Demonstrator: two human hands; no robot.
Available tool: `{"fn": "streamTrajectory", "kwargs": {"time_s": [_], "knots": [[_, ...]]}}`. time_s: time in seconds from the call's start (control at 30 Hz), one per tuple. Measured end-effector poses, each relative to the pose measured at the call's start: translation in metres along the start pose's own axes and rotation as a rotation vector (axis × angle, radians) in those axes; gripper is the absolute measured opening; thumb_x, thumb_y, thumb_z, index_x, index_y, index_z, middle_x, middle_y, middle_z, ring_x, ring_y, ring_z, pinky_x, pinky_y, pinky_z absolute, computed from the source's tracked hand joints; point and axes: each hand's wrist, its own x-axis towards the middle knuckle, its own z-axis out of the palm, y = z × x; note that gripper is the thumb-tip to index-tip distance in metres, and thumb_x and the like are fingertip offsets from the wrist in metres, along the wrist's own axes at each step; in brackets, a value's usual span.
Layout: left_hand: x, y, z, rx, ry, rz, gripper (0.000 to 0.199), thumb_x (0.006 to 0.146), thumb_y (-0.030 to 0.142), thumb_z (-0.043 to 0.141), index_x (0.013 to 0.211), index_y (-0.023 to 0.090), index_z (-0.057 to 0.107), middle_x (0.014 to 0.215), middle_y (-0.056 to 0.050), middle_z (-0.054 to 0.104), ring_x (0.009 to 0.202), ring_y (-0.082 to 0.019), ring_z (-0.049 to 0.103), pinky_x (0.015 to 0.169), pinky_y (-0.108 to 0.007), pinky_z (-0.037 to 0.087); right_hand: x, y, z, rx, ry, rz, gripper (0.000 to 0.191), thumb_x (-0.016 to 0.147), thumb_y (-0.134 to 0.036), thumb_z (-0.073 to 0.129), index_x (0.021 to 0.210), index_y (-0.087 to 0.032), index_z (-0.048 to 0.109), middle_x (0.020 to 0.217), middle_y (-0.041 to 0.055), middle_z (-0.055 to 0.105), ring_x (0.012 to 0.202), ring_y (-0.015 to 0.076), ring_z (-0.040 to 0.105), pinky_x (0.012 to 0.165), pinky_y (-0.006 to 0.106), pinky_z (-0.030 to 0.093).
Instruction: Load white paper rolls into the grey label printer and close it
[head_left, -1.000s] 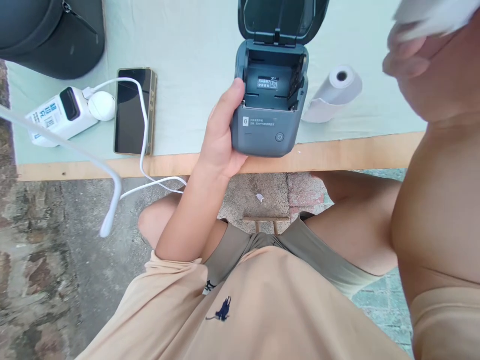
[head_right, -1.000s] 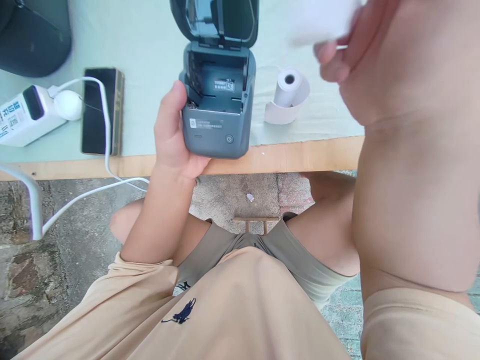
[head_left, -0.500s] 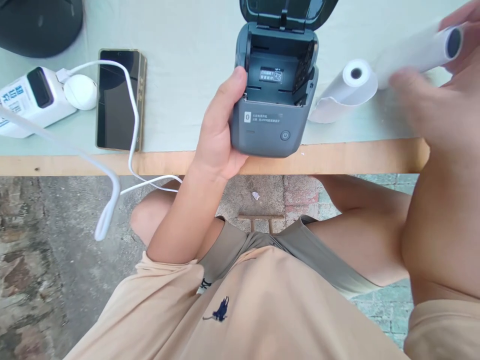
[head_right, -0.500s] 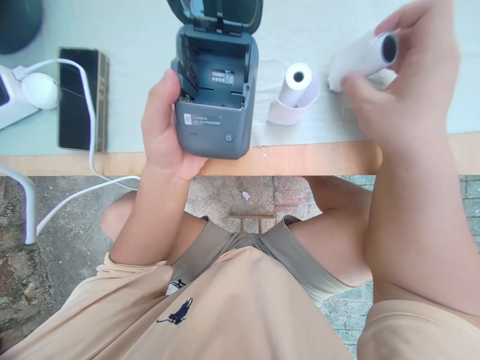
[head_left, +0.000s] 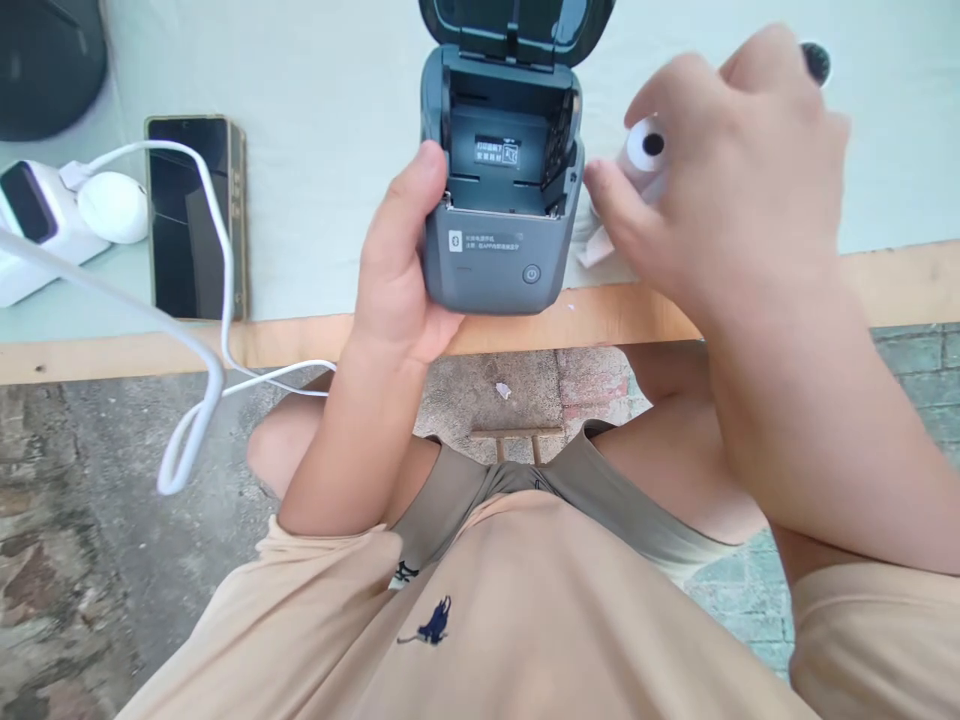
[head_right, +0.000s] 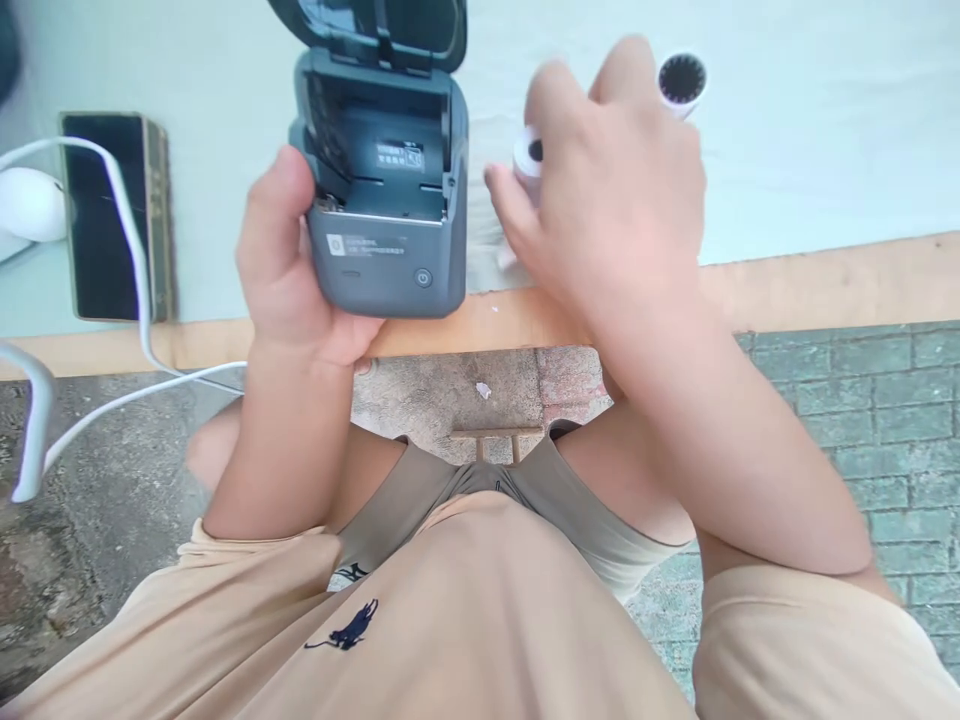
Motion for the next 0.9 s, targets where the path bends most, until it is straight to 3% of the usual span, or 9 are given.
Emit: {"fn": "streamTrajectory", "kwargs": {"time_s": [0.1, 0.23, 0.37, 0.47, 0.57, 0.63, 0.7, 0.8, 0.9], "knots": [[-0.002, 0.000, -0.003, 0.012, 0.007, -0.029, 0.035, 0.082, 0.042, 0.031, 0.083, 0.024, 0.061, 0.100, 0.002, 0.063, 0.094, -0.018, 0.060, 0.067, -0.027, 0.054, 0.001, -0.001, 0.002, -0.210, -0.082, 0.126, 0.042, 0.075, -0.050, 0.038, 0.109, -0.026, 0.045, 0.100, 0.0108, 0.046, 0.091, 0.0250, 0.048, 0.074, 0.045, 0.036], [-0.006, 0.002, -0.006, 0.064, 0.047, -0.009, 0.035, 0.081, 0.045, 0.032, 0.085, 0.024, 0.060, 0.098, 0.000, 0.062, 0.081, -0.014, 0.061, 0.068, -0.026, 0.053, -0.007, -0.004, -0.005, -0.072, -0.044, 0.041, 0.045, 0.072, -0.030, 0.045, 0.115, -0.031, 0.034, 0.099, 0.0036, 0.047, 0.083, 0.0130, 0.046, 0.072, 0.033, 0.037], [-0.006, 0.001, -0.007, 0.065, 0.054, -0.005, 0.032, 0.081, 0.044, 0.034, 0.082, 0.024, 0.058, 0.097, 0.000, 0.061, 0.080, -0.013, 0.060, 0.070, -0.024, 0.052, -0.009, -0.010, -0.012, 0.512, -0.037, -0.001, 0.055, 0.064, -0.017, 0.048, 0.115, -0.025, 0.029, 0.117, -0.0004, 0.038, 0.077, 0.0029, 0.043, 0.064, 0.021, 0.039], [-0.004, 0.000, -0.007, 0.042, 0.037, 0.008, 0.032, 0.081, 0.045, 0.034, 0.081, 0.023, 0.058, 0.094, -0.002, 0.061, 0.086, -0.015, 0.060, 0.073, -0.027, 0.052, -0.002, -0.012, -0.010, 1.012, -0.053, 0.119, 0.055, 0.062, -0.010, 0.037, 0.113, -0.025, 0.022, 0.126, 0.0025, 0.028, 0.080, 0.0024, 0.045, 0.059, 0.020, 0.043], [-0.003, 0.001, -0.005, 0.054, 0.040, 0.031, 0.037, 0.080, 0.050, 0.034, 0.083, 0.023, 0.060, 0.087, -0.003, 0.062, 0.093, -0.019, 0.059, 0.075, -0.031, 0.053, 0.004, -0.012, -0.006, 1.271, -0.139, 0.319, 0.048, 0.068, -0.011, 0.025, 0.115, -0.021, 0.022, 0.122, 0.0078, 0.033, 0.079, 0.0035, 0.048, 0.065, 0.024, 0.046], [-0.003, 0.003, -0.003, 0.081, 0.057, 0.005, 0.039, 0.078, 0.054, 0.035, 0.085, 0.024, 0.059, 0.081, -0.004, 0.062, 0.096, -0.020, 0.058, 0.076, -0.032, 0.053, 0.004, -0.012, -0.005, 1.359, -0.116, 0.354, 0.036, 0.076, -0.018, 0.025, 0.112, -0.023, 0.026, 0.113, 0.0057, 0.041, 0.077, 0.0031, 0.048, 0.069, 0.024, 0.047], [-0.003, 0.004, -0.003, 0.101, 0.070, -0.036, 0.039, 0.077, 0.056, 0.036, 0.084, 0.025, 0.058, 0.078, -0.004, 0.062, 0.098, -0.021, 0.058, 0.077, -0.032, 0.052, 0.003, -0.011, -0.002, 1.297, -0.028, 0.252, 0.032, 0.076, -0.020, 0.035, 0.106, -0.025, 0.028, 0.109, 0.0011, 0.044, 0.070, 0.0010, 0.047, 0.066, 0.024, 0.048], [-0.005, 0.003, -0.005, 0.055, 0.063, -0.034, 0.033, 0.077, 0.052, 0.038, 0.078, 0.024, 0.055, 0.085, -0.003, 0.062, 0.097, -0.021, 0.058, 0.076, -0.032, 0.052, 0.000, -0.008, 0.002, 1.098, 0.210, -0.046, 0.033, 0.072, -0.019, 0.047, 0.102, -0.026, 0.035, 0.122, -0.0013, 0.035, 0.065, -0.0008, 0.048, 0.063, 0.025, 0.050], [-0.007, 0.002, -0.007, 0.002, 0.060, -0.022, 0.026, 0.079, 0.046, 0.039, 0.085, 0.023, 0.052, 0.092, -0.004, 0.061, 0.094, -0.020, 0.060, 0.074, -0.031, 0.052, -0.002, -0.007, 0.003, 0.896, 0.534, -0.337, 0.040, 0.066, -0.020, 0.059, 0.102, -0.022, 0.040, 0.104, 0.0011, 0.045, 0.082, 0.0047, 0.051, 0.074, 0.027, 0.051]]}}
